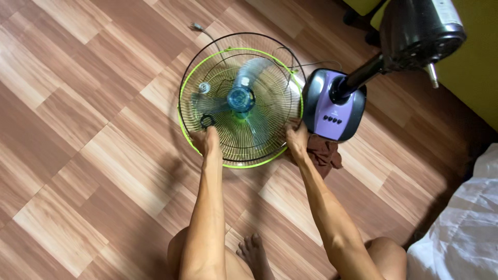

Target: The person disassembles a standing fan, removes the blades and cage, wipes the motor housing with a cloth, and then reassembles the fan by attaching the blades and cage back onto the motor.

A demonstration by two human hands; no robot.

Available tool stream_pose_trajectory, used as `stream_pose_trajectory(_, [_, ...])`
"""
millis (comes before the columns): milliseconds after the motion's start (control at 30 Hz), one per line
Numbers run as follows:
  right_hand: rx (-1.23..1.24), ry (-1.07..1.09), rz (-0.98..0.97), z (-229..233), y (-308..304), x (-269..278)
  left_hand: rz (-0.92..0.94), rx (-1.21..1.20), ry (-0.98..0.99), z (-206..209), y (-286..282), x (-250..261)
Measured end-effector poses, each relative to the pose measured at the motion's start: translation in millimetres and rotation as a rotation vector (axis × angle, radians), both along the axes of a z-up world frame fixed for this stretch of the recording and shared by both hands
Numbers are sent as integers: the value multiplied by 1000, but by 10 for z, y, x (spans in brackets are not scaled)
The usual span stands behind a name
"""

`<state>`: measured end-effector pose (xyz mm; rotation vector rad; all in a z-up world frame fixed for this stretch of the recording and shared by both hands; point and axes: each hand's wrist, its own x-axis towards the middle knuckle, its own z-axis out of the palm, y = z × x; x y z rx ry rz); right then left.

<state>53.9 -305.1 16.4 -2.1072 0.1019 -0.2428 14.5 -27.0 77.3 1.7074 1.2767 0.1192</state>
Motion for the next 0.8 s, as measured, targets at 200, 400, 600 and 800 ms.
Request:
stream_pose_trajectory(200, [589,54,-110,-42,-302,-3,-639,185,-228,642,-629,156])
stream_pose_trajectory(400, [-178,63,-186,348,-659,-471,-971,297,-605,1213,-1370,-73])
stream_pose_trajectory(600, [-801,-172,79,68,-1090,-903,-1141,236,-668,1519,-2013,-258])
stream_pose_trajectory(800, [-435,195,62,8,-1668,-986,-1277,125,-597,1746,-2368,-403])
